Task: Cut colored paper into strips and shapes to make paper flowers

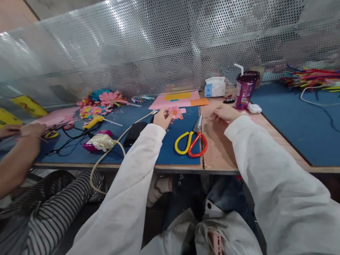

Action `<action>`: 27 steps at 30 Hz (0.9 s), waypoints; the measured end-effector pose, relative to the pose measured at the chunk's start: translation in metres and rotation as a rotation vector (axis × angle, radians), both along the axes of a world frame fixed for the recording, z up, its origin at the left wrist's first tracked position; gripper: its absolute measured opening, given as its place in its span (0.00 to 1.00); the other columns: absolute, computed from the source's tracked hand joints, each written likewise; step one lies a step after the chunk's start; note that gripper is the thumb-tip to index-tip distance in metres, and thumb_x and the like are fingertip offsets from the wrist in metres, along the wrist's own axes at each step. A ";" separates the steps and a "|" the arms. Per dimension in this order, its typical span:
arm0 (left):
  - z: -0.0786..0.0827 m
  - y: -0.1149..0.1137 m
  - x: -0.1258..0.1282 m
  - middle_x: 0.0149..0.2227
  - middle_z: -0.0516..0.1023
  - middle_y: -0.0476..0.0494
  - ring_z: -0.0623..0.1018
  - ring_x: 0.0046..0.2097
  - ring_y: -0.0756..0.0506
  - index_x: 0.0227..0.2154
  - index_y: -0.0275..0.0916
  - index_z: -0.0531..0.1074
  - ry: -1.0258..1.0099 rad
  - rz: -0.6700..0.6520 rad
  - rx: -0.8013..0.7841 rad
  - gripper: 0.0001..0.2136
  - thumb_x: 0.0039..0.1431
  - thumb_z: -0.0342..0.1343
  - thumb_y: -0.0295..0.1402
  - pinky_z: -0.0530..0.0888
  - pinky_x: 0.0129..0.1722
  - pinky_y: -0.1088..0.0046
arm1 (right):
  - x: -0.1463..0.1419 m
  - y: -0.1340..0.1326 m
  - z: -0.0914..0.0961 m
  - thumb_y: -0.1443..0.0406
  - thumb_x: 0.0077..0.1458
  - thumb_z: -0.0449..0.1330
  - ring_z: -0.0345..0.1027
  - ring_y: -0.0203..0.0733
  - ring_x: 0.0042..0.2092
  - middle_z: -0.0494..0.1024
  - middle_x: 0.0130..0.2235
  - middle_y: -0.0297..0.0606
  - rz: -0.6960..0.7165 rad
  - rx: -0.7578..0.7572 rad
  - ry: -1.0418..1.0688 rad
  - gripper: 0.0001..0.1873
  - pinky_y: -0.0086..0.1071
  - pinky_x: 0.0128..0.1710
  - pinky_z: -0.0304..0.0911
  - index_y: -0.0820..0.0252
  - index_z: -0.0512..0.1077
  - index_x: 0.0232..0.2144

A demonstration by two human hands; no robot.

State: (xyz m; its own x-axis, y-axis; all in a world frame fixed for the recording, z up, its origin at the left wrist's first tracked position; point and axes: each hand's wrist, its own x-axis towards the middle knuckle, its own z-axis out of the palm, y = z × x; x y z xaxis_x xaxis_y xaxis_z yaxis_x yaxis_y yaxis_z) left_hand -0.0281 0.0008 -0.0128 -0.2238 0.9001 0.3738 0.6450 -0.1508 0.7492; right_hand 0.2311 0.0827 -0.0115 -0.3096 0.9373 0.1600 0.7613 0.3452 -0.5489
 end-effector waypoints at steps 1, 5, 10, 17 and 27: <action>0.000 0.000 0.000 0.30 0.80 0.43 0.79 0.29 0.48 0.35 0.38 0.68 -0.032 -0.025 -0.007 0.06 0.61 0.49 0.33 0.75 0.31 0.73 | -0.002 0.000 -0.001 0.71 0.58 0.47 0.72 0.40 0.25 0.79 0.29 0.44 -0.054 -0.009 0.041 0.15 0.31 0.26 0.66 0.65 0.75 0.31; 0.001 0.001 0.002 0.33 0.81 0.42 0.80 0.30 0.49 0.35 0.37 0.68 -0.097 -0.092 -0.019 0.03 0.60 0.50 0.30 0.75 0.31 0.74 | -0.023 -0.016 0.006 0.70 0.59 0.48 0.74 0.44 0.39 0.80 0.37 0.47 -0.131 0.289 0.160 0.15 0.34 0.41 0.66 0.67 0.73 0.42; 0.001 -0.002 0.007 0.33 0.81 0.44 0.78 0.25 0.50 0.33 0.37 0.67 -0.114 -0.164 -0.116 0.03 0.60 0.52 0.31 0.71 0.24 0.77 | -0.059 -0.043 0.004 0.63 0.59 0.54 0.72 0.43 0.40 0.79 0.40 0.47 0.143 0.317 0.271 0.14 0.34 0.43 0.66 0.66 0.72 0.43; 0.001 0.004 0.002 0.31 0.81 0.43 0.77 0.24 0.50 0.32 0.35 0.69 -0.235 -0.195 -0.173 0.04 0.58 0.53 0.30 0.68 0.21 0.78 | -0.077 -0.053 -0.011 0.65 0.57 0.58 0.72 0.41 0.39 0.79 0.39 0.43 0.301 0.241 0.353 0.26 0.34 0.43 0.66 0.66 0.63 0.57; -0.004 0.015 -0.016 0.35 0.80 0.42 0.80 0.34 0.47 0.26 0.36 0.68 -0.218 0.043 -0.172 0.08 0.58 0.51 0.32 0.71 0.22 0.78 | -0.079 -0.060 -0.008 0.72 0.57 0.53 0.74 0.43 0.43 0.80 0.42 0.43 0.324 0.245 0.093 0.16 0.35 0.48 0.65 0.63 0.74 0.46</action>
State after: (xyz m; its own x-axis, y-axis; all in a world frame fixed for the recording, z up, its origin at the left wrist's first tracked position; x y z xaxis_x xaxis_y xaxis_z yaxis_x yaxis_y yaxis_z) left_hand -0.0443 0.0161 -0.0172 -0.3211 0.9343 0.1549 0.4689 0.0148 0.8831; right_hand 0.1520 0.0226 -0.0198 -0.5564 0.7242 0.4073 0.5426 0.6879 -0.4820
